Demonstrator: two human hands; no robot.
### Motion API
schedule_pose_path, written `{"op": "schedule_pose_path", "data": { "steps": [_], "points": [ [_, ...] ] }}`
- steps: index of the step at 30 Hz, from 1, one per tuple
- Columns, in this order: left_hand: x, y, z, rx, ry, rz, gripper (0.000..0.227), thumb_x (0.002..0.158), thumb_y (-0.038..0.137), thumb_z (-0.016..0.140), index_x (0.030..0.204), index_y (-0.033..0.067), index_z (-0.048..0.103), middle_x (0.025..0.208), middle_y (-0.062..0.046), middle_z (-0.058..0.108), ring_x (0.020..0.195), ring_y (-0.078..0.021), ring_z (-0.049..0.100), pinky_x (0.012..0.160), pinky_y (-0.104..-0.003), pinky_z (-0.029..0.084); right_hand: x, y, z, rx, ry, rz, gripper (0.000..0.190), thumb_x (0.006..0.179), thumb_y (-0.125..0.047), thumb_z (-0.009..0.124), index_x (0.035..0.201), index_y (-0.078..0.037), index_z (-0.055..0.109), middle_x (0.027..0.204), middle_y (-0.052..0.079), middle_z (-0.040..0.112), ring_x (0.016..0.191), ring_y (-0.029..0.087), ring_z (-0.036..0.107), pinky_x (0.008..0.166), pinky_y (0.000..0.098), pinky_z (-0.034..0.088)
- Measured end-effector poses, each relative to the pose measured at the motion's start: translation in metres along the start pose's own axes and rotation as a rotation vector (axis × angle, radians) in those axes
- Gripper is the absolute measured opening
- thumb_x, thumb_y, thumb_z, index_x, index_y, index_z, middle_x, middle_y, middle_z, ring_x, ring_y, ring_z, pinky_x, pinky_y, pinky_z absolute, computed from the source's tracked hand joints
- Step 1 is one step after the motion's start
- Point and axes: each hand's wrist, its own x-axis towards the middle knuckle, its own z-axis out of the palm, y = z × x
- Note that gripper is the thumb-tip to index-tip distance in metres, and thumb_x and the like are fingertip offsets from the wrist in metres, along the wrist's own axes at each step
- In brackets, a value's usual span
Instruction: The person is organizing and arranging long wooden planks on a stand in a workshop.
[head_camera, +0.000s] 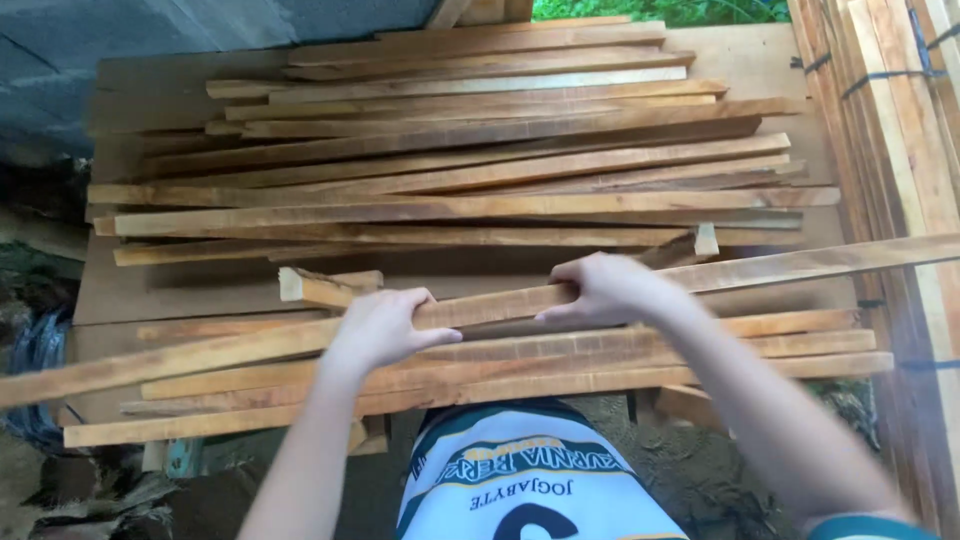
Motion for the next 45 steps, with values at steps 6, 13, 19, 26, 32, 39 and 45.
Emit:
{"op": "schedule_pose_path", "data": {
  "steps": [6, 13, 19, 26, 32, 39, 45],
  "points": [
    [0.058, -0.055, 0.146, -0.018, 0.069, -0.009, 0.055, 0.080, 0.063, 0.075, 0.122, 0.0286, 0.064, 0.123, -0.001, 0.073, 0.125, -0.0237, 0.064, 0.103, -0.043, 0.049, 0.069, 0.051, 0.165, -0.029, 0.194, 0.002, 0.058, 0.081, -0.066, 0.071, 0.125, -0.027, 0.073, 0.125, 0.005, 0.074, 0.120, 0.031, 0.067, 0.101, 0.0443, 0.052],
    [0.067, -0.079, 0.221, 0.054, 0.227, 0.052, 0.052, 0.082, 0.050, 0.080, 0.125, 0.0271, 0.060, 0.119, 0.006, 0.066, 0.120, -0.0204, 0.060, 0.103, -0.043, 0.048, 0.075, 0.061, 0.251, -0.118, 0.550, -0.153, 0.052, 0.078, -0.055, 0.078, 0.117, -0.023, 0.069, 0.103, 0.000, 0.064, 0.102, 0.025, 0.065, 0.086, 0.0393, 0.054],
    [0.058, -0.079, 0.244, 0.120, 0.410, 0.064, 0.050, 0.082, 0.053, 0.078, 0.121, 0.0285, 0.059, 0.112, 0.011, 0.063, 0.118, -0.0134, 0.058, 0.108, -0.039, 0.043, 0.062, 0.054, 0.269, -0.163, 0.757, -0.196, 0.049, 0.078, -0.046, 0.080, 0.116, -0.020, 0.064, 0.104, -0.004, 0.061, 0.108, 0.019, 0.059, 0.098, 0.0361, 0.046],
    [0.035, -0.064, 0.254, 0.064, 0.485, 0.047, 0.047, 0.083, 0.046, 0.077, 0.126, 0.0315, 0.063, 0.127, 0.012, 0.065, 0.130, -0.0117, 0.055, 0.112, -0.039, 0.037, 0.045, 0.046, 0.279, -0.089, 0.806, -0.183, 0.043, 0.085, -0.044, 0.074, 0.121, -0.022, 0.065, 0.113, -0.002, 0.070, 0.115, 0.020, 0.063, 0.105, 0.0384, 0.040],
    [0.016, -0.061, 0.258, 0.005, 0.484, 0.055, 0.050, 0.088, 0.052, 0.072, 0.133, 0.0309, 0.064, 0.137, 0.011, 0.064, 0.136, -0.0111, 0.053, 0.116, -0.040, 0.034, 0.025, 0.040, 0.277, 0.046, 0.827, -0.231, 0.037, 0.084, -0.038, 0.078, 0.116, -0.023, 0.069, 0.124, -0.004, 0.072, 0.121, 0.018, 0.064, 0.103, 0.0371, 0.044],
    [0.018, -0.067, 0.260, 0.001, 0.372, 0.062, 0.052, 0.084, 0.045, 0.077, 0.133, 0.0346, 0.061, 0.135, 0.014, 0.063, 0.132, -0.0114, 0.055, 0.117, -0.041, 0.033, 0.036, 0.049, 0.296, -0.037, 0.761, -0.198, 0.045, 0.073, -0.040, 0.084, 0.110, -0.025, 0.064, 0.114, -0.005, 0.071, 0.114, 0.019, 0.064, 0.100, 0.0367, 0.046],
    [0.026, -0.069, 0.255, 0.047, 0.376, 0.116, 0.050, 0.080, 0.037, 0.081, 0.126, 0.0303, 0.061, 0.126, 0.012, 0.062, 0.127, -0.0126, 0.056, 0.111, -0.040, 0.039, 0.048, 0.045, 0.288, -0.201, 0.662, -0.172, 0.056, 0.062, -0.041, 0.087, 0.110, -0.024, 0.063, 0.104, -0.006, 0.064, 0.108, 0.017, 0.059, 0.101, 0.0383, 0.042]
  ]
}}
